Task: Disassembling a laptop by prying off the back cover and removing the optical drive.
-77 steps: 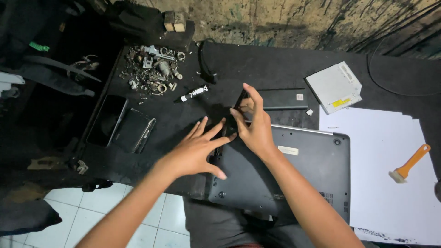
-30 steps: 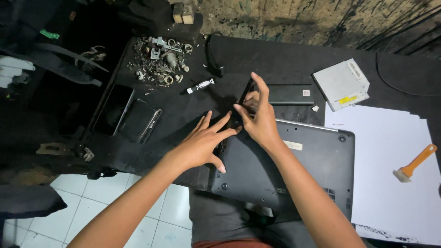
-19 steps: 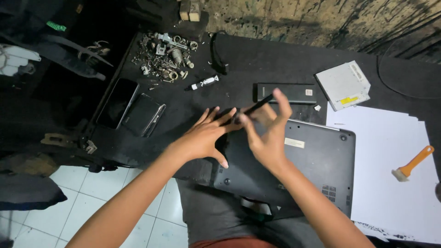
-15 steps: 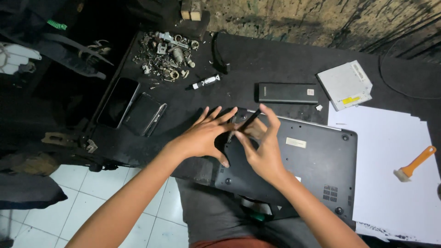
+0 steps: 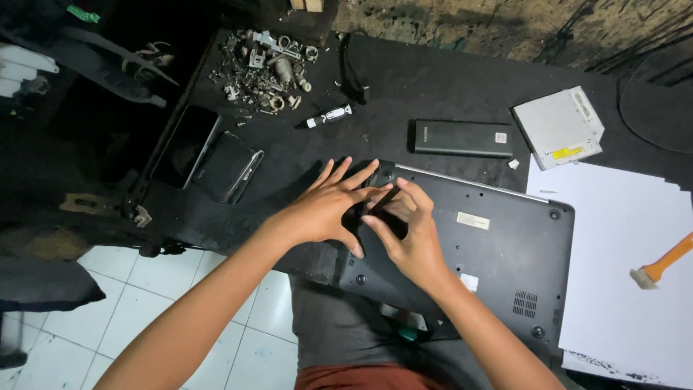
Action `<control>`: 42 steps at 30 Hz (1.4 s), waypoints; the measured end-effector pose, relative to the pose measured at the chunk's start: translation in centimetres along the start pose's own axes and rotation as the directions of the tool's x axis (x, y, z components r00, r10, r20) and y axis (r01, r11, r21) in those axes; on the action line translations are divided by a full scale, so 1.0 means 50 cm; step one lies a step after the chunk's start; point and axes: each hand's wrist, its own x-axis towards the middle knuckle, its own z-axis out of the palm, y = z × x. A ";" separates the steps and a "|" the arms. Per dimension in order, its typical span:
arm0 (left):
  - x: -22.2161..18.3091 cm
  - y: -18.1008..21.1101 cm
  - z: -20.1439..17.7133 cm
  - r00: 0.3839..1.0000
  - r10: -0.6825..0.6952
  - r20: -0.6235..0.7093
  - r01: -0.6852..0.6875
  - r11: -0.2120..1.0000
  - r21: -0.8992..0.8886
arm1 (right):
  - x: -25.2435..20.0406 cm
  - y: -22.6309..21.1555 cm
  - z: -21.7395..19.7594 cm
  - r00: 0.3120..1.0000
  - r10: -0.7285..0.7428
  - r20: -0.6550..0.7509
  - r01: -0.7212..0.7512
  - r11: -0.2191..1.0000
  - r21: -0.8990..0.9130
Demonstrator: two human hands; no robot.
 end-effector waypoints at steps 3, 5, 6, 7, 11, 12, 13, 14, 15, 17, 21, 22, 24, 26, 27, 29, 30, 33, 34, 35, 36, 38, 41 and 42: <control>0.006 -0.013 0.013 1.000 0.001 0.004 -0.001 1.000 -0.001 | 0.001 -0.001 0.000 0.999 -0.051 -0.004 0.050 0.992 -0.113; 0.010 -0.017 0.015 1.000 0.005 -0.010 -0.005 1.000 0.015 | 0.005 -0.010 0.001 0.999 -0.043 -0.001 0.043 0.996 -0.082; 0.010 -0.016 0.014 1.000 0.007 -0.009 -0.007 1.000 0.017 | 0.008 -0.010 -0.001 0.999 -0.043 -0.004 0.043 0.996 -0.083; 0.010 -0.014 0.013 1.000 0.007 -0.004 -0.007 1.000 0.017 | 0.011 -0.010 -0.002 0.998 -0.055 0.002 0.055 0.994 -0.096; 0.013 -0.016 0.015 1.000 -0.010 0.000 0.010 1.000 0.020 | -0.001 0.009 -0.003 1.000 -0.028 0.007 0.028 0.990 -0.135; 0.012 -0.015 0.015 1.000 -0.009 0.001 0.009 1.000 0.021 | 0.000 0.006 -0.002 1.000 -0.027 0.005 0.028 0.990 -0.136; 0.011 -0.014 0.016 1.000 -0.011 -0.002 0.011 1.000 0.010 | 0.001 0.002 -0.001 0.999 -0.040 0.006 0.041 0.992 -0.118; 0.010 -0.014 0.017 1.000 -0.014 -0.006 0.014 1.000 -0.001 | 0.002 -0.002 0.000 0.998 -0.054 0.009 0.055 0.993 -0.100; 0.013 -0.015 0.016 1.000 -0.013 -0.007 0.013 1.000 -0.001 | 0.005 0.000 -0.001 0.998 -0.055 0.009 0.055 0.993 -0.101; 0.013 -0.016 0.020 1.000 -0.018 -0.006 0.018 1.000 0.018 | 0.002 0.000 -0.002 0.996 -0.087 -0.004 0.085 0.979 -0.186; 0.010 -0.007 0.014 0.999 -0.036 0.000 0.036 0.999 0.000 | 0.008 -0.018 0.006 0.993 -0.114 -0.025 0.108 0.979 -0.173; 0.010 -0.007 0.017 0.999 -0.045 0.006 0.045 0.999 0.013 | 0.012 -0.026 0.006 0.991 -0.133 -0.016 0.129 0.977 -0.168; 0.010 -0.011 0.021 0.998 -0.060 0.012 0.060 0.998 0.026 | 0.010 -0.025 0.009 0.988 -0.152 -0.006 0.149 0.976 -0.156; 0.011 -0.016 0.025 1.000 -0.016 -0.017 0.016 1.000 0.011 | -0.002 -0.006 0.011 0.996 -0.078 -0.048 0.072 0.990 -0.119; 0.009 -0.016 0.023 1.000 -0.021 -0.017 0.021 1.000 0.009 | -0.006 -0.015 0.008 0.996 -0.078 -0.045 0.072 0.991 -0.115; 0.005 -0.016 0.022 0.999 0.001 -0.037 -0.003 0.999 -0.048 | -0.015 -0.032 0.002 0.993 -0.097 -0.069 0.086 0.985 -0.147; 0.009 -0.021 0.028 0.999 -0.003 -0.038 0.001 0.999 -0.050 | -0.035 -0.052 0.001 0.993 -0.097 -0.065 0.087 0.986 -0.143; 0.021 -0.038 0.045 0.998 0.018 -0.055 -0.022 0.996 -0.081 | -0.091 -0.096 -0.002 0.997 0.019 -0.076 -0.016 0.999 0.045; 0.023 -0.043 0.050 0.997 0.039 -0.060 -0.043 0.997 -0.068 | -0.107 -0.100 -0.003 0.999 -0.023 -0.029 0.025 0.998 0.064; 0.026 -0.046 0.056 0.996 0.060 -0.065 -0.064 0.996 -0.056 | -0.123 -0.105 -0.005 0.998 -0.067 0.017 0.065 0.994 0.086; 0.025 -0.044 0.055 0.996 0.061 -0.062 -0.065 0.996 -0.059 | -0.128 -0.102 0.000 0.998 -0.062 0.018 0.060 0.995 0.085; 0.025 -0.038 0.051 0.997 0.040 -0.066 -0.043 0.998 -0.043 | -0.140 -0.098 0.008 0.999 -0.033 0.017 0.031 0.995 0.091; 0.028 -0.037 0.054 0.998 0.034 -0.057 -0.036 0.999 -0.028 | -0.140 -0.090 0.015 0.997 -0.073 0.014 0.071 0.993 0.093; 0.028 -0.039 0.055 0.998 0.033 -0.058 -0.034 0.999 -0.030 | -0.140 -0.088 0.017 0.997 -0.073 0.016 0.071 0.993 0.093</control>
